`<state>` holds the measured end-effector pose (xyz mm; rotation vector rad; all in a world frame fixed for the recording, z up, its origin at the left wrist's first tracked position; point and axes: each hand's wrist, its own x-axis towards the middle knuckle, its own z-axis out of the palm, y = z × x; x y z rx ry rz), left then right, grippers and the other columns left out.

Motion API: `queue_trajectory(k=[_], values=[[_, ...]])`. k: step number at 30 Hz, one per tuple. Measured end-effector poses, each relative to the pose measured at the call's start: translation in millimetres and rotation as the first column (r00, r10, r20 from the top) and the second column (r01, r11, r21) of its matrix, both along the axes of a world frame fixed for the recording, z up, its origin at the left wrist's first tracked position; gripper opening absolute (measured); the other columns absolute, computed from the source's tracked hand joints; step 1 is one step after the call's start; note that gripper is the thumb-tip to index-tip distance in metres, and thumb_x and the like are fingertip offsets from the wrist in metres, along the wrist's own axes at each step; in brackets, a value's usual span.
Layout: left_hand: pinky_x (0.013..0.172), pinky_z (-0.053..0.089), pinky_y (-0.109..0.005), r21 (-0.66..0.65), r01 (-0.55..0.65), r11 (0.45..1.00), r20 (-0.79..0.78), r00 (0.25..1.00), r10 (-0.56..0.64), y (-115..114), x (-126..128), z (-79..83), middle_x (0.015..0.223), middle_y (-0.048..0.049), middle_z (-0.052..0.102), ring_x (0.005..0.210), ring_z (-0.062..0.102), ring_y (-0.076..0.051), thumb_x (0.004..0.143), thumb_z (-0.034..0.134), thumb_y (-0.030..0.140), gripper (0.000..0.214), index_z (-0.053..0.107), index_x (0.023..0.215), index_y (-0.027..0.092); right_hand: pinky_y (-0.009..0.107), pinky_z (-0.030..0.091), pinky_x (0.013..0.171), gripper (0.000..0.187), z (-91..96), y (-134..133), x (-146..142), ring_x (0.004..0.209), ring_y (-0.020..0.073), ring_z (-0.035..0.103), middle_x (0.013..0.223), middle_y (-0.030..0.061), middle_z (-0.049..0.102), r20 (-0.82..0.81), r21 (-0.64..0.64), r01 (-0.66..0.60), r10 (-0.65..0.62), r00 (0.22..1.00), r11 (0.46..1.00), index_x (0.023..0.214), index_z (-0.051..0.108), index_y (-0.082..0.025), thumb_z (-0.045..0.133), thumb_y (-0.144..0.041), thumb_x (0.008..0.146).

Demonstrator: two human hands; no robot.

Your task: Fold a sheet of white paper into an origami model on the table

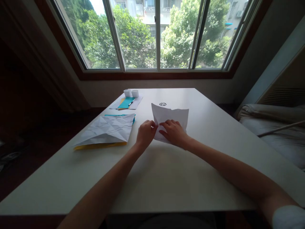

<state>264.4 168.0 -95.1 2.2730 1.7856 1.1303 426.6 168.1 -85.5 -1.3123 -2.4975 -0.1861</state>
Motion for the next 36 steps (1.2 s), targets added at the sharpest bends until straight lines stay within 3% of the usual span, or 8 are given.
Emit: queue_trajectory(k=[3,7,16,25,29,32,34,36], values=[[0.058,0.041,-0.022,0.067,0.095,0.993,0.093,0.991,-0.101,-3,5,-1.7,0.071,-0.0009,0.054,0.06,0.054,-0.011,0.08,0.055,0.017,0.012,0.053,0.068,0.016,0.03,0.04,0.079,0.028,8.7,3,1,0.091,0.0212,0.057,0.098,0.009,0.063,-0.075,-0.023,0.038,-0.039,0.996,0.999,0.107,0.056,-0.018,0.042,-0.035,0.091],[0.055,0.041,-0.021,0.078,0.163,0.984,0.12,0.978,-0.172,-4,8,-4.5,0.074,-0.0013,0.055,0.06,0.054,-0.011,0.08,0.056,0.018,0.01,0.053,0.071,0.016,0.025,0.04,0.067,0.024,14.0,6,6,0.083,0.0194,0.061,0.097,0.007,0.065,-0.066,-0.063,0.035,-0.039,0.997,0.997,0.108,0.055,-0.019,0.043,-0.031,0.091],[0.055,0.042,-0.021,0.026,0.186,0.982,0.189,0.964,-0.187,-3,9,-2.6,0.069,-0.0002,0.058,0.059,0.055,-0.011,0.076,0.062,0.019,0.01,0.056,0.069,0.016,0.023,0.039,0.062,0.02,14.1,8,10,0.075,0.016,0.061,0.092,0.0028,0.067,-0.068,-0.04,0.037,-0.04,0.997,0.998,0.102,0.059,-0.023,0.048,-0.029,0.086],[0.056,0.041,-0.022,0.062,0.202,0.977,0.178,0.961,-0.21,-2,9,-4.5,0.066,0.0002,0.057,0.057,0.055,-0.011,0.075,0.063,0.018,0.01,0.056,0.068,0.016,0.023,0.037,0.057,0.018,7.6,14,11,0.071,0.0161,0.06,0.087,0.0018,0.067,-0.115,-0.03,0.043,-0.047,0.992,0.999,0.1,0.06,-0.024,0.052,-0.028,0.084],[0.059,0.042,-0.024,0.102,0.103,0.989,0.148,0.982,-0.118,-3,7,-0.6,0.071,-0.0013,0.059,0.063,0.056,-0.014,0.077,0.059,0.019,0.008,0.057,0.069,0.016,0.024,0.04,0.059,0.02,14.3,15,14,0.069,0.0149,0.059,0.086,0.0017,0.066,-0.199,-0.039,-0.03,0.022,0.98,0.999,0.099,0.06,-0.023,0.053,-0.035,0.084],[0.069,0.042,-0.028,0.164,-0.068,0.984,0.131,0.99,0.046,-1,1,5.3,0.077,-0.0031,0.062,0.078,0.058,-0.019,0.075,0.059,0.022,0.006,0.059,0.071,0.017,0.029,0.043,0.07,0.017,27.5,14,20,0.077,0.0184,0.058,0.085,0.0039,0.064,-0.211,0.077,-0.021,0.037,0.977,0.997,0.09,0.062,-0.02,0.055,-0.034,0.084],[0.07,0.042,-0.029,0.14,-0.132,0.981,0.171,0.979,0.107,2,-5,7.7,0.075,-0.0027,0.063,0.077,0.058,-0.02,0.076,0.058,0.024,0.007,0.059,0.072,0.018,0.037,0.042,0.079,0.014,36.1,15,25,0.088,0.0241,0.055,0.09,0.0067,0.062,-0.231,0.196,0.071,-0.024,0.973,0.978,0.086,0.062,-0.019,0.058,-0.032,0.081],[0.066,0.042,-0.028,0.084,-0.145,0.986,0.245,0.962,0.121,5,-10,7.9,0.071,-0.0015,0.062,0.07,0.059,-0.018,0.076,0.057,0.026,0.01,0.057,0.071,0.017,0.045,0.04,0.084,0.026,41.5,19,31,0.101,0.0313,0.049,0.106,0.0117,0.056,-0.34,0.257,0.221,-0.126,0.932,0.941,0.095,0.058,-0.018,0.064,-0.034,0.075]])
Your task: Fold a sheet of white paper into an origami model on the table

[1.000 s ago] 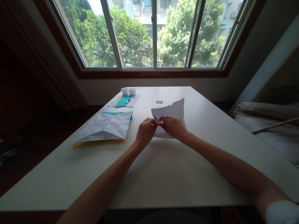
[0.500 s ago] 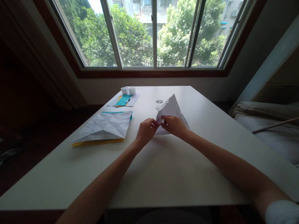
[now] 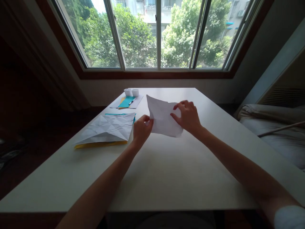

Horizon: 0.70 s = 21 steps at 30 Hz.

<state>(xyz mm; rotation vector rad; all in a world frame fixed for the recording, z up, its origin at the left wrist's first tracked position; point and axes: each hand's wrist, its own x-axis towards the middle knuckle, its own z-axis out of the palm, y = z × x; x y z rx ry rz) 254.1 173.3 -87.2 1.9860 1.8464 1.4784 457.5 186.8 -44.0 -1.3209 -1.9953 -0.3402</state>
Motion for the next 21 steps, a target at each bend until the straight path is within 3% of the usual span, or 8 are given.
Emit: queue_trajectory(k=[4,6,9,11,14,16,18,21], values=[[0.062,0.04,-0.026,0.028,-0.015,1.0,0.074,0.997,0.013,4,-5,-2.5,0.067,-0.0006,0.06,0.069,0.06,-0.017,0.077,0.056,0.028,0.014,0.053,0.069,0.017,0.051,0.042,0.087,0.088,-0.8,12,10,0.114,0.0363,0.04,0.131,0.0217,0.036,-0.407,-0.24,-0.012,-0.09,0.909,0.971,0.129,0.029,-0.014,0.075,-0.043,0.06],[0.064,0.041,-0.027,0.072,-0.015,0.997,0.064,0.998,0.011,3,-4,-2.6,0.067,-0.0009,0.059,0.068,0.059,-0.017,0.077,0.056,0.028,0.012,0.054,0.071,0.017,0.048,0.048,0.08,0.103,-4.5,18,12,0.106,0.0319,0.05,0.126,0.0224,0.042,-0.614,-0.485,-0.262,-0.112,0.781,0.834,0.137,0.01,-0.015,0.075,-0.04,0.061],[0.068,0.043,-0.027,0.081,0.084,0.993,0.034,0.996,-0.087,1,-1,-1.5,0.077,-0.0026,0.061,0.07,0.057,-0.016,0.074,0.059,0.026,0.01,0.057,0.078,0.017,0.039,0.053,0.071,0.098,-11.5,26,15,0.086,0.0234,0.061,0.107,0.0147,0.058,-0.803,-0.553,-0.583,-0.195,0.563,0.595,0.138,0.005,-0.019,0.072,-0.025,0.067],[0.067,0.044,-0.026,0.039,0.196,0.98,0.049,0.979,-0.198,1,-1,-1.4,0.087,-0.0036,0.063,0.072,0.057,-0.015,0.073,0.06,0.023,0.017,0.058,0.088,0.017,0.034,0.053,0.068,0.083,-17.6,32,19,0.079,0.02,0.062,0.097,0.0105,0.061,-0.852,-0.505,-0.646,-0.209,0.481,0.572,0.133,0.021,-0.018,0.07,-0.017,0.067],[0.063,0.046,-0.023,-0.028,0.346,0.938,0.167,0.927,-0.337,2,-1,-3.2,0.095,-0.0044,0.063,0.073,0.057,-0.014,0.073,0.059,0.02,0.028,0.057,0.101,0.018,0.032,0.053,0.067,0.058,-28.4,43,27,0.076,0.019,0.062,0.095,0.0102,0.061,-0.853,-0.502,-0.661,-0.196,0.484,0.558,0.118,0.041,-0.015,0.069,-0.017,0.067],[0.059,0.045,-0.022,-0.046,0.388,0.92,0.222,0.902,-0.369,3,-1,-4.7,0.091,-0.0041,0.063,0.072,0.058,-0.013,0.074,0.057,0.018,0.029,0.057,0.103,0.018,0.037,0.053,0.07,0.058,-34.2,49,32,0.08,0.021,0.061,0.102,0.0121,0.059,-0.809,-0.545,-0.586,-0.192,0.555,0.6,0.116,0.042,-0.016,0.069,-0.021,0.066],[0.059,0.045,-0.021,-0.034,0.367,0.93,0.198,0.914,-0.354,4,0,-5.3,0.085,-0.0029,0.064,0.07,0.057,-0.013,0.074,0.055,0.013,0.029,0.058,0.103,0.018,0.044,0.051,0.076,0.069,-35.3,52,34,0.091,0.0252,0.058,0.114,0.015,0.053,-0.733,-0.518,-0.392,-0.158,0.662,0.76,0.122,0.037,-0.017,0.072,-0.025,0.063],[0.066,0.046,-0.023,0.046,0.282,0.958,0.041,0.958,-0.284,-1,2,-3.4,0.083,-0.0015,0.063,0.072,0.057,-0.013,0.074,0.051,0.005,0.033,0.059,0.103,0.019,0.05,0.041,0.09,0.067,-23.0,43,29,0.109,0.029,0.047,0.125,0.0169,0.043,-0.574,-0.132,-0.125,0.027,0.818,0.983,0.127,0.033,-0.017,0.065,-0.036,0.07]])
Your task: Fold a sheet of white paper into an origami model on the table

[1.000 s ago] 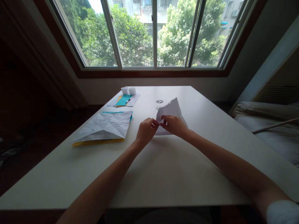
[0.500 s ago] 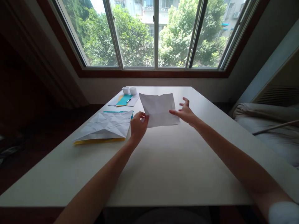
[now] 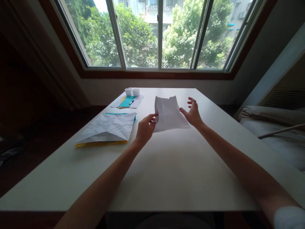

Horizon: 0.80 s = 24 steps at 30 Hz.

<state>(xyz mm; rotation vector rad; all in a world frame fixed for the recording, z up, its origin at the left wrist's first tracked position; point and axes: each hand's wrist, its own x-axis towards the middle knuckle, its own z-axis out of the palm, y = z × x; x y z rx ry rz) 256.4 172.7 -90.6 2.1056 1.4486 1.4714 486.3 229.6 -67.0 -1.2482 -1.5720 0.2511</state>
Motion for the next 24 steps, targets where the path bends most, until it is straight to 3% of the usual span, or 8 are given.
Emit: queue_trajectory(k=[2,5,7,10,13,18,24], values=[[0.073,0.045,-0.026,0.101,-0.031,0.994,-0.133,0.99,0.044,-5,3,2.9,0.087,-0.0027,0.063,0.079,0.057,-0.015,0.075,0.047,0.002,0.035,0.057,0.104,0.019,0.05,0.034,0.097,0.055,15.7,-16,-7,0.116,0.028,0.041,0.128,0.015,0.042,0.155,0.282,-0.039,-0.006,0.988,0.959,0.128,0.034,-0.019,0.051,-0.044,0.082],[0.076,0.044,-0.03,0.21,-0.039,0.977,-0.378,0.918,0.118,-14,7,7.7,0.088,-0.0054,0.061,0.084,0.055,-0.019,0.078,0.042,0.0,0.033,0.054,0.103,0.017,0.048,0.029,0.101,0.063,37.9,-44,-20,0.124,0.0287,0.033,0.135,0.0117,0.038,0.42,0.416,-0.236,0.044,0.906,0.878,0.134,0.03,-0.021,0.048,-0.052,0.082],[0.071,0.044,-0.03,0.25,-0.073,0.965,-0.487,0.853,0.19,-17,10,9.8,0.081,-0.0057,0.058,0.081,0.053,-0.021,0.081,0.041,0.001,0.025,0.052,0.098,0.015,0.045,0.03,0.101,0.066,44.7,-57,-27,0.123,0.0282,0.036,0.134,0.0102,0.04,0.512,0.4,-0.316,0.076,0.856,0.86,0.134,0.032,-0.021,0.052,-0.053,0.08],[0.067,0.042,-0.029,0.286,-0.138,0.948,-0.519,0.81,0.274,-17,9,10.9,0.076,-0.0052,0.056,0.077,0.052,-0.021,0.083,0.042,0.003,0.017,0.049,0.091,0.015,0.042,0.03,0.099,0.04,42.3,-59,-28,0.108,0.0245,0.051,0.114,0.0064,0.059,0.585,0.308,-0.341,0.106,0.804,0.888,0.119,0.052,-0.021,0.051,-0.041,0.084],[0.066,0.041,-0.028,0.286,-0.169,0.943,-0.496,0.816,0.296,-16,5,11.0,0.075,-0.0052,0.055,0.076,0.052,-0.02,0.082,0.041,0.002,0.016,0.048,0.087,0.016,0.042,0.027,0.097,0.022,35.4,-52,-24,0.091,0.0214,0.059,0.091,0.0032,0.068,0.658,0.228,-0.29,0.073,0.75,0.93,0.098,0.064,-0.022,0.05,-0.036,0.087],[0.064,0.038,-0.027,0.289,-0.197,0.937,-0.459,0.831,0.316,-14,2,11.7,0.07,-0.0036,0.052,0.071,0.05,-0.019,0.084,0.04,0.004,0.015,0.046,0.079,0.018,0.041,0.024,0.094,0.029,32.4,-53,-24,0.094,0.0231,0.055,0.096,0.0045,0.067,0.773,0.249,-0.305,0.002,0.635,0.919,0.097,0.067,-0.023,0.056,-0.045,0.082],[0.061,0.037,-0.027,0.265,-0.126,0.956,-0.412,0.882,0.23,-12,2,11.5,0.069,-0.0034,0.053,0.067,0.05,-0.018,0.084,0.041,0.008,0.013,0.046,0.077,0.017,0.04,0.024,0.09,0.023,33.3,-57,-29,0.094,0.0228,0.051,0.088,0.0041,0.067,0.811,0.297,-0.264,-0.096,0.577,0.918,0.081,0.067,-0.021,0.046,-0.025,0.09]])
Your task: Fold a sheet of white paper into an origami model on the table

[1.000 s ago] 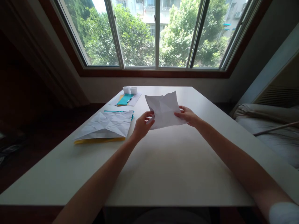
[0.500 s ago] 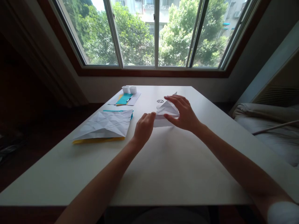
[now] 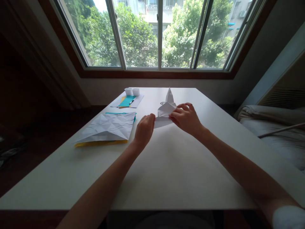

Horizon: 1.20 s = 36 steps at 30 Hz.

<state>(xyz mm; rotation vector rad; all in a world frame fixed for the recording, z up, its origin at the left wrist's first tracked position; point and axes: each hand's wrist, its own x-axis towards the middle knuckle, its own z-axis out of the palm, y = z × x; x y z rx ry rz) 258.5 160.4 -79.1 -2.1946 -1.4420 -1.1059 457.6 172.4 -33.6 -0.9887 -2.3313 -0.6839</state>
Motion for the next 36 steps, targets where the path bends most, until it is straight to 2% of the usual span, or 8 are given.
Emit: queue_trajectory(k=[7,13,16,21,25,28,33,36], values=[[0.063,0.04,-0.024,-0.002,0.106,0.994,0.235,0.967,-0.102,6,-4,-0.9,0.072,-0.0021,0.057,0.067,0.054,-0.015,0.081,0.048,0.013,0.005,0.051,0.081,0.017,0.036,0.028,0.083,0.02,0.1,12,11,0.088,0.0209,0.051,0.085,0.0023,0.067,-0.131,-0.013,-0.016,0.014,0.991,1.0,0.082,0.067,-0.022,0.051,-0.032,0.088],[0.068,0.047,-0.024,-0.171,0.282,0.944,0.527,0.836,-0.155,8,-4,2.5,0.08,-0.0022,0.067,0.073,0.061,-0.015,0.076,0.056,0.022,0.013,0.064,0.085,0.018,0.031,0.032,0.081,0.016,-2.2,25,21,0.087,0.0189,0.052,0.081,0.001,0.067,-0.282,-0.124,-0.128,0.089,0.955,0.984,0.079,0.068,-0.023,0.059,-0.035,0.083],[0.064,0.047,-0.024,-0.237,0.303,0.923,0.501,0.852,-0.151,6,-4,3.5,0.074,-0.0025,0.066,0.066,0.06,-0.015,0.076,0.056,0.025,0.015,0.066,0.083,0.017,0.032,0.033,0.081,0.017,-2.4,26,21,0.087,0.0188,0.052,0.08,0.0015,0.066,-0.295,-0.136,-0.144,0.099,0.95,0.98,0.078,0.068,-0.022,0.059,-0.035,0.083],[0.064,0.046,-0.025,-0.238,0.235,0.943,0.316,0.936,-0.153,-2,4,6.7,0.077,-0.0037,0.067,0.065,0.059,-0.016,0.074,0.059,0.028,0.015,0.066,0.081,0.017,0.035,0.032,0.083,0.018,-1.1,15,11,0.089,0.0196,0.052,0.082,0.0018,0.066,-0.205,-0.097,-0.134,0.112,0.972,0.986,0.08,0.068,-0.023,0.054,-0.032,0.086],[0.059,0.042,-0.024,-0.268,0.189,0.945,0.374,0.924,-0.079,0,5,7.2,0.065,-0.0016,0.064,0.059,0.056,-0.014,0.079,0.053,0.035,0.023,0.065,0.073,0.016,0.037,0.03,0.089,0.021,2.0,6,5,0.095,0.0201,0.051,0.094,0.0026,0.065,-0.184,-0.033,-0.147,0.138,0.973,0.989,0.09,0.066,-0.023,0.048,-0.034,0.089],[0.054,0.039,-0.023,-0.273,0.196,0.942,0.506,0.862,-0.033,9,-3,0.9,0.061,-0.0011,0.061,0.056,0.053,-0.013,0.077,0.055,0.035,0.023,0.064,0.074,0.014,0.037,0.032,0.092,0.032,5.5,5,8,0.102,0.0224,0.049,0.113,0.008,0.056,-0.299,0.031,-0.122,0.126,0.946,0.992,0.111,0.056,-0.021,0.048,-0.04,0.088],[0.051,0.04,-0.022,-0.274,0.417,0.867,0.783,0.62,-0.051,22,-12,-13.7,0.066,-0.0033,0.062,0.059,0.055,-0.014,0.072,0.059,0.046,0.035,0.061,0.082,0.013,0.038,0.039,0.087,0.045,6.9,14,18,0.107,0.026,0.047,0.117,0.0116,0.05,-0.386,-0.053,-0.115,0.086,0.919,0.992,0.121,0.045,-0.02,0.049,-0.046,0.085],[0.048,0.039,-0.021,-0.348,0.526,0.776,0.782,0.619,-0.068,21,-9,-15.0,0.067,-0.0035,0.061,0.056,0.053,-0.013,0.071,0.058,0.048,0.037,0.059,0.081,0.013,0.042,0.037,0.091,0.057,5.7,17,22,0.115,0.0286,0.042,0.128,0.0119,0.043,-0.315,-0.085,-0.056,0.026,0.949,0.995,0.131,0.036,-0.022,0.055,-0.042,0.081]])
